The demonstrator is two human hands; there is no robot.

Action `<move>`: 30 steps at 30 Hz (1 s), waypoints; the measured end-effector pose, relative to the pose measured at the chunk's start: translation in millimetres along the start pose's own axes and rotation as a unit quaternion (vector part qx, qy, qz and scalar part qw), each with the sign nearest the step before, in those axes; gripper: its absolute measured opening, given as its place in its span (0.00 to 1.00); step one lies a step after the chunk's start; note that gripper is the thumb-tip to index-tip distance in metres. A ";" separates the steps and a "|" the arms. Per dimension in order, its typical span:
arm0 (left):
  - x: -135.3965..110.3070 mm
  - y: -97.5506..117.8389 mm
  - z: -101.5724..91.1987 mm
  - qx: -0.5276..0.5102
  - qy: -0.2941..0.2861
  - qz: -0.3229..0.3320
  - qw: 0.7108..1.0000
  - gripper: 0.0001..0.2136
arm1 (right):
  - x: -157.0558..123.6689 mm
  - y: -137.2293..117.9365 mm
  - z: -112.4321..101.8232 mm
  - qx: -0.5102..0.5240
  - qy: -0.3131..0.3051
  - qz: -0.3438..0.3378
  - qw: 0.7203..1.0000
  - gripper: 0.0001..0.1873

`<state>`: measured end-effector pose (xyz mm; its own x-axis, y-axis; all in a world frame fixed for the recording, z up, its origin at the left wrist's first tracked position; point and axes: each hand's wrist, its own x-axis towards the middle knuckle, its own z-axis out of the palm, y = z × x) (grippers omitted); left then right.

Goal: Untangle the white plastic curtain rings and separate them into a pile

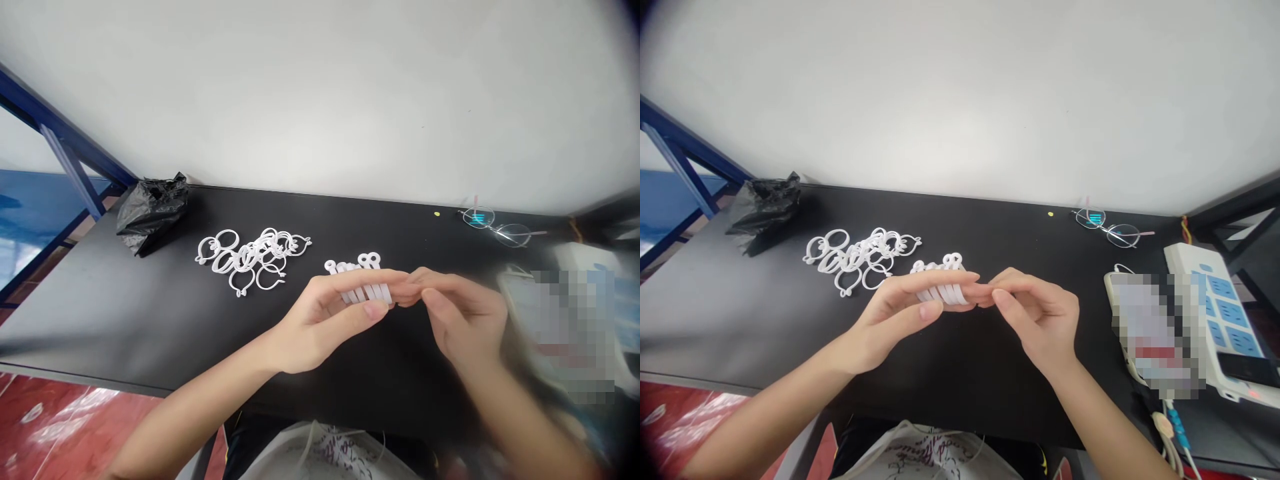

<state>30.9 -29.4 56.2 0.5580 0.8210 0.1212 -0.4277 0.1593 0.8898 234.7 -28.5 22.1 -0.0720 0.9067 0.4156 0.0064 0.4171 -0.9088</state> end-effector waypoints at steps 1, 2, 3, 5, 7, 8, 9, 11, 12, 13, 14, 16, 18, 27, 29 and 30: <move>0.3 -0.6 -0.2 -0.002 0.003 0.002 1.000 0.14 | 0.7 -1.4 -0.9 -0.002 -0.003 0.002 1.000 0.04; 0.7 -1.4 -0.3 -0.005 0.009 0.003 1.000 0.14 | 1.9 -3.1 -2.8 -0.004 -0.013 0.007 1.000 0.05; 1.0 -2.3 -0.5 -0.009 0.016 0.005 1.000 0.13 | 3.5 -5.0 -5.6 -0.004 -0.029 0.017 0.999 0.05; 1.6 -4.3 -0.8 -0.016 0.037 0.012 0.999 0.12 | 8.1 -8.7 -13.4 0.001 -0.086 0.048 0.995 0.06; 2.3 -6.4 -1.5 -0.020 0.062 0.024 0.998 0.12 | 13.9 -11.6 -21.9 0.013 -0.173 0.089 0.981 0.07; 2.9 -7.3 -1.9 -0.021 0.072 0.031 0.997 0.11 | 16.8 -12.7 -25.4 0.019 -0.219 0.108 0.969 0.08; 3.5 -8.1 -2.4 -0.023 0.079 0.037 0.996 0.11 | 19.2 -13.9 -27.9 0.023 -0.266 0.125 0.956 0.09; 5.1 -9.4 -3.6 -0.025 0.089 0.043 0.995 0.11 | 20.9 -17.5 -29.8 0.012 -0.362 0.150 0.920 0.10; 5.9 -9.9 -4.2 -0.026 0.092 0.042 0.994 0.11 | 19.4 -20.3 -29.4 0.003 -0.421 0.160 0.893 0.10; 6.6 -10.3 -4.9 -0.026 0.096 0.040 0.994 0.11 | 16.0 -24.0 -28.2 -0.004 -0.480 0.169 0.861 0.09; 7.2 -10.7 -5.5 -0.026 0.098 0.038 0.994 0.11 | 10.9 -28.4 -26.8 -0.012 -0.521 0.177 0.835 0.09; 8.1 -11.1 -6.9 -0.028 0.100 0.034 0.994 0.11 | -2.2 -37.5 -24.5 0.001 -0.523 0.194 0.830 0.11; 8.6 -11.1 -8.4 -0.043 0.097 0.029 0.994 0.11 | -13.1 -43.3 -24.4 0.015 -0.373 0.208 0.904 0.19; 9.6 -8.8 -11.4 -0.137 0.049 -0.013 0.989 0.14 | 12.3 -18.1 -19.0 -0.091 -0.200 0.109 0.969 0.06; 8.8 -8.7 -10.7 -0.130 0.029 -0.018 0.991 0.14 | 10.8 -15.2 -12.4 -0.132 -0.122 0.048 0.983 0.09; 8.4 -8.9 -10.1 -0.126 0.019 -0.017 0.992 0.14 | 8.8 -14.7 -9.8 -0.142 -0.103 0.020 0.984 0.11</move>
<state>32.1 -18.4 44.9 0.5496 0.8323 0.0728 -0.5760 0.3144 0.7545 243.7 -26.1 39.5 -0.2668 0.9031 0.3366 0.2893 0.4082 -0.8659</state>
